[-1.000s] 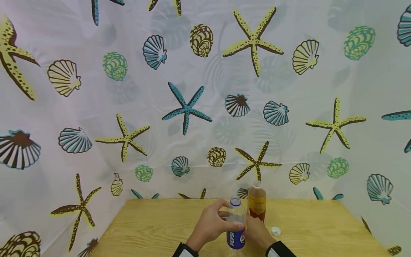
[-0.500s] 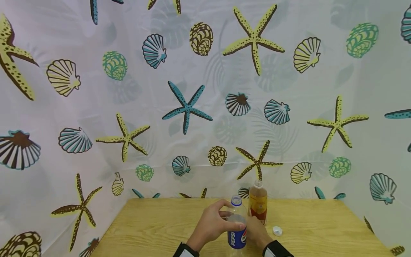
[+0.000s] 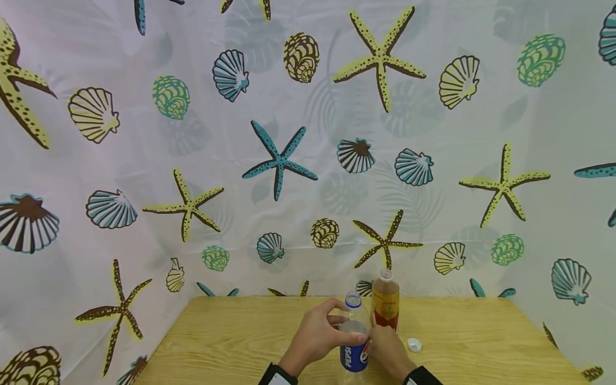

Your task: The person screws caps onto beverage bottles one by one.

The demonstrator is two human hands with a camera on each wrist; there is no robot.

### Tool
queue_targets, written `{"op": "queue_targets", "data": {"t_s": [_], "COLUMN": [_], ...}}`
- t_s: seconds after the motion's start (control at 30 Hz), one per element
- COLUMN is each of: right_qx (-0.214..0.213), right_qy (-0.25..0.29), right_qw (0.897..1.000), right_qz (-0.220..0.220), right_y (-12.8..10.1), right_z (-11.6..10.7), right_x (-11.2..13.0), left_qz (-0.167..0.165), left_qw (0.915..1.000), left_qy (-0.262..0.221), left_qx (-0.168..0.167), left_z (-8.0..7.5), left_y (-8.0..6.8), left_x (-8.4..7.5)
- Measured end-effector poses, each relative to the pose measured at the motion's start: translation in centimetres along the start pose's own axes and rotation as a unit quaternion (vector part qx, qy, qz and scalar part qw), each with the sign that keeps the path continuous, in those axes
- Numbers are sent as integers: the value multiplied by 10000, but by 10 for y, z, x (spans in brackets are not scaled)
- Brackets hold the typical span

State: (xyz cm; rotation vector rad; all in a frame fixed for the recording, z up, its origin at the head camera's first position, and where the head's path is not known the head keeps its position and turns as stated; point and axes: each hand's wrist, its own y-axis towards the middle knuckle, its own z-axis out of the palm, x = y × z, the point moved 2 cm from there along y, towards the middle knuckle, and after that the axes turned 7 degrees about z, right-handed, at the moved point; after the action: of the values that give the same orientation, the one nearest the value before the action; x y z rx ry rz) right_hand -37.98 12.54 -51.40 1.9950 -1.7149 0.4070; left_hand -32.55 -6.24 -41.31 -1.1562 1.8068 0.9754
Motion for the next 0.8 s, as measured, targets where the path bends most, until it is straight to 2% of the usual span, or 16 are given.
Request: {"op": "queue_targets", "data": {"t_s": [0.13, 0.27, 0.47, 0.57, 0.8], "right_qx": [19, 347, 804, 1021, 1231], "right_qy": [115, 298, -274, -315, -435], "right_qw": [9996, 9967, 9941, 9922, 9886], "right_qz": [269, 667, 667, 646, 750], "right_y": [-17, -32, -47, -53, -57], "right_z": [-7, -22, -37, -36, -29], "right_x": [-5, -6, -2, -4, -11], "left_qz": [5, 45, 128, 116, 81], "left_qw": [10000, 10000, 9999, 9999, 9999], "left_qy": [-45, -16, -44, -84, -31], "left_qx": [57, 66, 55, 66, 82], "left_z": [2, 1, -1, -1, 0], "left_y": [-1, 0, 1, 0, -1], "left_x": [1, 1, -2, -2, -1]}}
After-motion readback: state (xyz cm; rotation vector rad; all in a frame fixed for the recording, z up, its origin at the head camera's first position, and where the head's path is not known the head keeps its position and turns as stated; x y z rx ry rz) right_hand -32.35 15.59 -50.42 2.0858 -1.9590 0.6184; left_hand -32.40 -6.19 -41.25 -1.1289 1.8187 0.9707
